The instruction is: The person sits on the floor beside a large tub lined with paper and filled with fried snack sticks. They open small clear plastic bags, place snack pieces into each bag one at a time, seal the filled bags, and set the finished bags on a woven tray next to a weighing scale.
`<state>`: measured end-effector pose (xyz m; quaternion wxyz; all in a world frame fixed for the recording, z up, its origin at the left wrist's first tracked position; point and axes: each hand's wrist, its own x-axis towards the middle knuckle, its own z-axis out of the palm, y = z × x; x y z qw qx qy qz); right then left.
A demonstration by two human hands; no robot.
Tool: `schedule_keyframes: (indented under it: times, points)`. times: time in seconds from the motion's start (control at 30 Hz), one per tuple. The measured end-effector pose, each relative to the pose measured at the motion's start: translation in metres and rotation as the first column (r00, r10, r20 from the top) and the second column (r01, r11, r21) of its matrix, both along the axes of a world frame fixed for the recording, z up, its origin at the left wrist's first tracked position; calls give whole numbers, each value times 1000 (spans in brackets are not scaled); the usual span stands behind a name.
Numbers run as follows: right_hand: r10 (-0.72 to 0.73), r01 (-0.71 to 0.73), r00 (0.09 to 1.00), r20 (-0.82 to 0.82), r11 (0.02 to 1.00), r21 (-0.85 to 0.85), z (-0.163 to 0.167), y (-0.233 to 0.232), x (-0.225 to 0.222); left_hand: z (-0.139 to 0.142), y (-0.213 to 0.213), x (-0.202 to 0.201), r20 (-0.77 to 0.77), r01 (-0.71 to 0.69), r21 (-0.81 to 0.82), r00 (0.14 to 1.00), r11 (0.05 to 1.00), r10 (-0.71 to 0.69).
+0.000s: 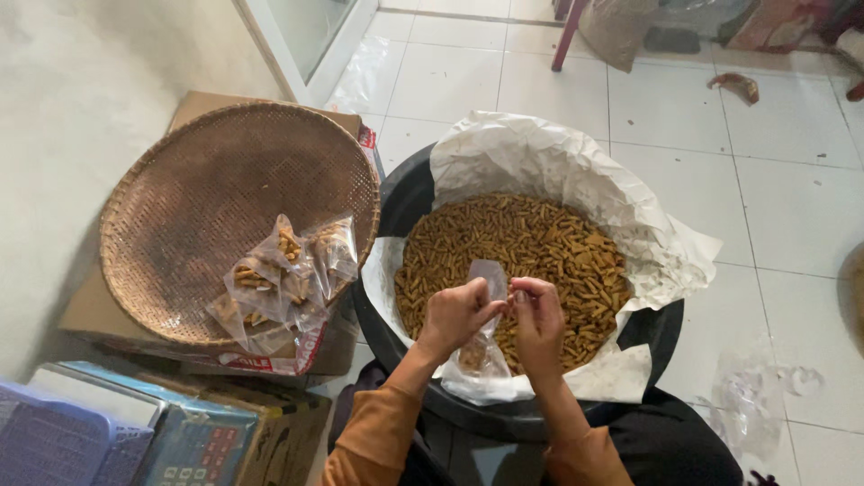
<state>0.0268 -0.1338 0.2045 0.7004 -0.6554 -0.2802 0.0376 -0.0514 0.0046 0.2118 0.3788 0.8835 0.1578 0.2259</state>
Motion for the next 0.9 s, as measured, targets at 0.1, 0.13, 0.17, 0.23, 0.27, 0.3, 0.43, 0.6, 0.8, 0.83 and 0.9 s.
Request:
schedule_keyframes:
  times: [0.1,0.13,0.17,0.23,0.27,0.3,0.43,0.6,0.8,0.83,0.9]
  points:
    - [34,-34,999,-1,999,16,25,4,7,4,3,3,62,-5,169,998,986,-6]
    - [60,-60,998,11,997,51,30,4,7,3,2,4,87,1,203,996,979,-19]
    - [86,-88,996,25,993,84,33,4,6,3,1,6,112,6,235,993,972,-33]
    - [95,-100,993,72,992,73,36,4,2,1,-3,11,108,5,261,994,965,-34]
    - [76,-80,991,106,996,33,36,4,0,0,-5,14,77,2,258,997,966,-23]
    - [59,-59,988,142,998,-3,35,5,-1,-1,-5,15,47,0,256,999,967,-12]
    - [-42,86,980,197,972,-219,27,8,2,-1,-1,14,-16,-21,132,1000,991,24]
    - [69,3,985,158,910,-415,7,-1,17,-10,8,12,78,-12,89,997,996,5]
    - [603,-58,626,495,669,-741,-14,6,28,-38,14,22,-70,34,173,997,984,-22]
    - [649,-20,580,492,615,-788,-15,11,30,-41,16,23,-49,21,209,999,978,-11]
    - [737,67,487,469,504,-861,-15,24,33,-45,21,25,-7,-5,280,1000,960,7]
